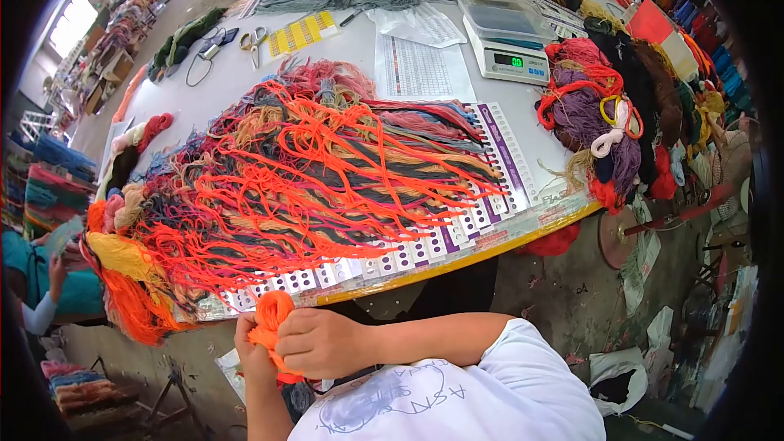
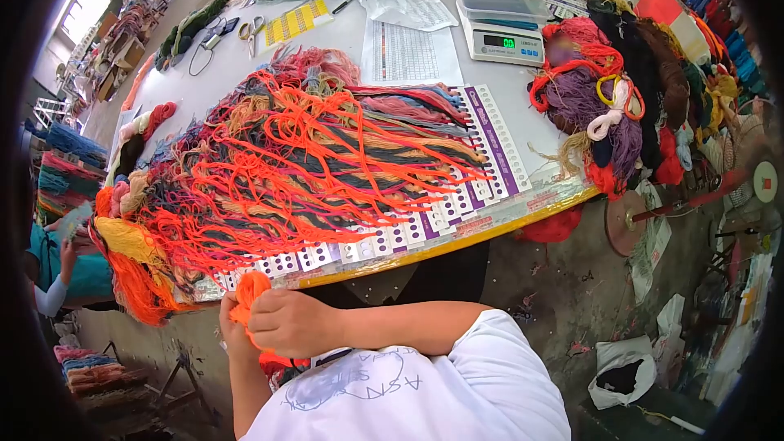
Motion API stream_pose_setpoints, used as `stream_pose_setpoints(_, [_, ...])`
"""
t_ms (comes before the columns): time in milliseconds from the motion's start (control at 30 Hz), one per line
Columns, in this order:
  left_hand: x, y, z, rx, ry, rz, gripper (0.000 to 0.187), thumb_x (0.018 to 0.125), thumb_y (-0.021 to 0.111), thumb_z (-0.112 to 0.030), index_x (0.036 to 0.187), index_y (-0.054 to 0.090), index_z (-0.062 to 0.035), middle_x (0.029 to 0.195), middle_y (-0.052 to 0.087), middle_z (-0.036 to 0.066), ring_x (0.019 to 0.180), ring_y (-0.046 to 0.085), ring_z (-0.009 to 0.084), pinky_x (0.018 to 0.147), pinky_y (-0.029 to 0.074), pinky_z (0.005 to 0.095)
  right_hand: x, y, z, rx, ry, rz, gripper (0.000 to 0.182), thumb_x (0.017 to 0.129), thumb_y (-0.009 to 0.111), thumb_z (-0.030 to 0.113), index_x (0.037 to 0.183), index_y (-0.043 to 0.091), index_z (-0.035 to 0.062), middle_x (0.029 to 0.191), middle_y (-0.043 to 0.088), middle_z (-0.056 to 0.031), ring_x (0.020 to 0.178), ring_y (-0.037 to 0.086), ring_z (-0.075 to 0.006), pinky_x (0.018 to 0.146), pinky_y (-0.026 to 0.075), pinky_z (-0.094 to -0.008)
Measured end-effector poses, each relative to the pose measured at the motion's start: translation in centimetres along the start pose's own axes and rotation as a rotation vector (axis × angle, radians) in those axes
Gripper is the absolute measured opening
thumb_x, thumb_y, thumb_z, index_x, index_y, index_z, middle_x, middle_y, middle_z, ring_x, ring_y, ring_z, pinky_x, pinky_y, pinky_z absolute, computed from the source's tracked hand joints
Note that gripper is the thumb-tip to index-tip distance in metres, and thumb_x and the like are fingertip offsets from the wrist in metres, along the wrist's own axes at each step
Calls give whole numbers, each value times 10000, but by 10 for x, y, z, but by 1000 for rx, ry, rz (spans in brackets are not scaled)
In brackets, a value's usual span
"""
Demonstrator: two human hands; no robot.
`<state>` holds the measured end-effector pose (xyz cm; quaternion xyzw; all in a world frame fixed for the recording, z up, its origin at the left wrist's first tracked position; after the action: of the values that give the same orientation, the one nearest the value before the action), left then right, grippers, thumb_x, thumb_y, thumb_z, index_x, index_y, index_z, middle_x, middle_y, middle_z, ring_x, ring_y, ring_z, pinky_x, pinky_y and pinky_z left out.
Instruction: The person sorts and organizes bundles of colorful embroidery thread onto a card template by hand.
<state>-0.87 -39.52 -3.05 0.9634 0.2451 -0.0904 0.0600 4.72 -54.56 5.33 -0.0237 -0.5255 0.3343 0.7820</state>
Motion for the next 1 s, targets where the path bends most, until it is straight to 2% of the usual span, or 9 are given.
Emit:
stream_pose_setpoints(67, [6,2,23,-419,-127,33,105,854,536,-91,931,473,-61,832,540,47,768,546,128,716,478,269,1,-3,-1,278,56,-43,118,693,644,76,735,534,58,852,543,-64,811,535,-245,725,449,-362])
stream_pose_setpoints(233, [-1,27,44,37,11,228,193,926,465,-240,1006,482,-66,919,543,74,817,564,196,735,494,312,-17,12,-26,492,321,31,248,681,658,88,890,536,34,816,538,-114,825,538,-303,748,443,-394])
stream_pose_setpoints(333, [-16,43,39,-194,-140,363,249,925,459,-258,1064,474,-52,949,541,80,854,562,208,766,491,327,-25,19,-39,571,506,195,298,698,640,96,939,477,30,843,536,-113,812,536,-307,744,449,-380])
stream_pose_setpoints(400, [-27,54,34,-349,-245,454,289,924,456,-270,1102,469,-42,970,540,84,878,560,216,787,488,337,-35,22,-50,844,781,227,295,722,595,94,981,470,30,846,528,-126,780,533,-272,738,449,-359])
stream_pose_setpoints(600, [-47,14,64,-584,-508,359,670,793,616,-420,1240,437,46,888,580,133,618,568,204,634,494,318,-53,27,-67,1018,880,136,260,748,548,59,998,482,31,882,501,-37,802,487,-111,752,439,-278])
stream_pose_setpoints(700, [-64,25,65,-857,-726,861,655,753,653,-427,1135,516,87,863,610,155,638,583,220,667,477,333,-65,32,-73,1100,924,94,244,758,539,45,994,483,25,891,512,-27,790,489,-99,740,431,-266])
stream_pose_setpoints(767, [-62,20,67,-565,-672,742,614,749,653,-401,1084,548,103,879,624,162,733,595,224,711,466,331,-77,36,-79,1216,1024,-1,164,797,523,35,953,473,33,824,541,-18,739,507,-73,636,435,-229])
stream_pose_setpoints(867, [-60,19,62,-376,-715,620,605,735,668,-345,1112,538,110,888,628,147,753,604,217,723,475,325,-83,25,-78,1305,1211,-2,179,794,516,10,970,490,28,903,535,-8,800,496,-76,718,431,-247])
stream_pose_setpoints(1000, [-61,12,64,-353,-810,584,579,719,691,-287,1125,540,97,940,637,148,836,619,229,775,482,332,-91,25,-85,1273,1133,-34,166,802,519,9,964,495,35,895,534,-8,784,496,-60,658,431,-221])
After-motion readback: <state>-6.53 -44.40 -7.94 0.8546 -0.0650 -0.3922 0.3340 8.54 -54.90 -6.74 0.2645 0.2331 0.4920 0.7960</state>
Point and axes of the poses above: each hand's wrist, its own x-axis towards the middle knuckle, its own y-axis out of the palm, z = x × y, the point moved 7 cm from there along x, towards the middle knuckle
